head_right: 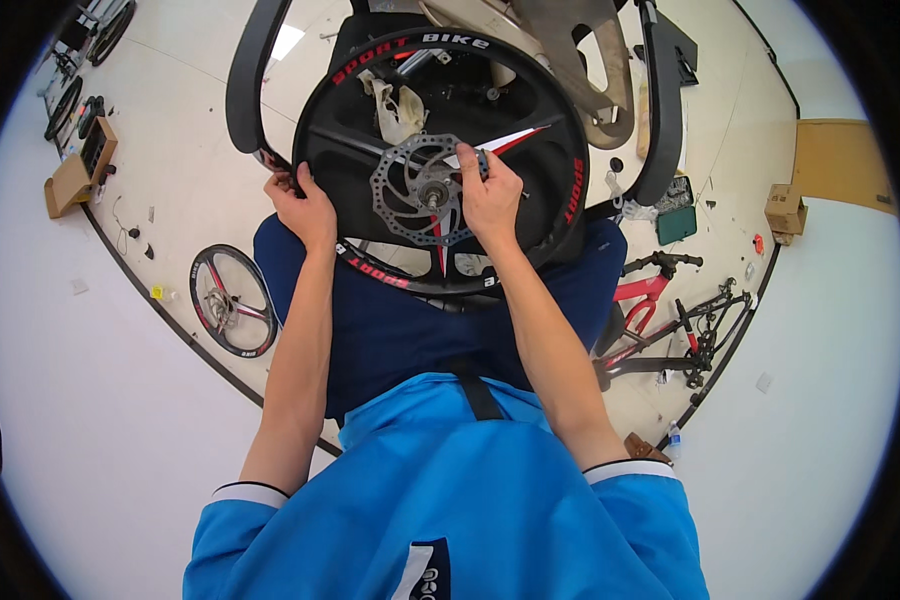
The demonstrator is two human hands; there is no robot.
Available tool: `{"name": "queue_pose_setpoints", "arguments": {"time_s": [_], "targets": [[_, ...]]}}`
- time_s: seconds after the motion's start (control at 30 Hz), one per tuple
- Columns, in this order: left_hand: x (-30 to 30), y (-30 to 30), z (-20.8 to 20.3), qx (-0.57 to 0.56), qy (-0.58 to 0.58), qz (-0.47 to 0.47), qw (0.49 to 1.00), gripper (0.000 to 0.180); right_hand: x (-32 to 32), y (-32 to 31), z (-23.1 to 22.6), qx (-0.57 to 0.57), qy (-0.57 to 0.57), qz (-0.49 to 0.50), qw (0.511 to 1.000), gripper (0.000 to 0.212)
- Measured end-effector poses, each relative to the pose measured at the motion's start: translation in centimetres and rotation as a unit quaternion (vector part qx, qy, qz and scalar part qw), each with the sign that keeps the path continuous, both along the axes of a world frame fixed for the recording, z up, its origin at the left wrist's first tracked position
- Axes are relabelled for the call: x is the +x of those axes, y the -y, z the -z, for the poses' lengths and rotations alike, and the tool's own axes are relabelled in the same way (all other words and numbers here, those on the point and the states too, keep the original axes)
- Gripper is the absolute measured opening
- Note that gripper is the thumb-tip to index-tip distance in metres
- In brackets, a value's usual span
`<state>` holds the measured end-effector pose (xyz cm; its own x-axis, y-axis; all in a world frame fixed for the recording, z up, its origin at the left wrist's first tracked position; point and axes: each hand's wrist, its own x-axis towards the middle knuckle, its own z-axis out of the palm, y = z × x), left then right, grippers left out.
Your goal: The person sits on the floor and works on a bicycle wheel, using a small tool to tighten or adjust components on the hub and disc brake rotor. The person repeatedly manipulates the wheel and its parts, focusing on the central hub area.
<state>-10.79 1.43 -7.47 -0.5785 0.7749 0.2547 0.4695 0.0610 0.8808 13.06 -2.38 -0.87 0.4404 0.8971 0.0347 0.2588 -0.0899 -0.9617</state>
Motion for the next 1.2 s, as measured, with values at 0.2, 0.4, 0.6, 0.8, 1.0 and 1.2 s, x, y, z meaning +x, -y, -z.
{"name": "queue_pose_setpoints", "arguments": {"time_s": [0.2, 0.4, 0.6, 0.8, 1.0, 1.2], "targets": [[-0.8, -0.1, 0.0, -0.012, 0.009, 0.019, 1.0, 0.038, 0.5, -0.1, -0.4, -0.004, 0.032, -0.03, 0.999, 0.05], [3.0, 1.6, -3.3, 0.038, -0.001, 0.042, 0.998, 0.036, 1.0, -0.3, -0.8, -0.002, 0.053, -0.047, 0.998, 0.051], [8.9, 0.9, -5.2, -0.091, 0.347, 0.28, 0.89, 0.045, 0.5, -0.2, -1.8, -0.001, 0.048, -0.075, 0.996, 0.044], [9.5, 1.5, -5.1, -0.069, 0.275, 0.234, 0.93, 0.055, 0.9, -0.4, -2.0, -0.009, 0.051, -0.105, 0.993, 0.042], [9.9, 1.8, -4.0, -0.03, 0.24, 0.209, 0.947, 0.054, 0.8, -0.4, -1.5, -0.007, 0.07, -0.099, 0.993, 0.042], [10.0, 2.4, -4.2, -0.031, 0.225, 0.197, 0.954, 0.053, 0.9, -0.3, -1.7, -0.003, 0.087, -0.11, 0.99, 0.039]]}}
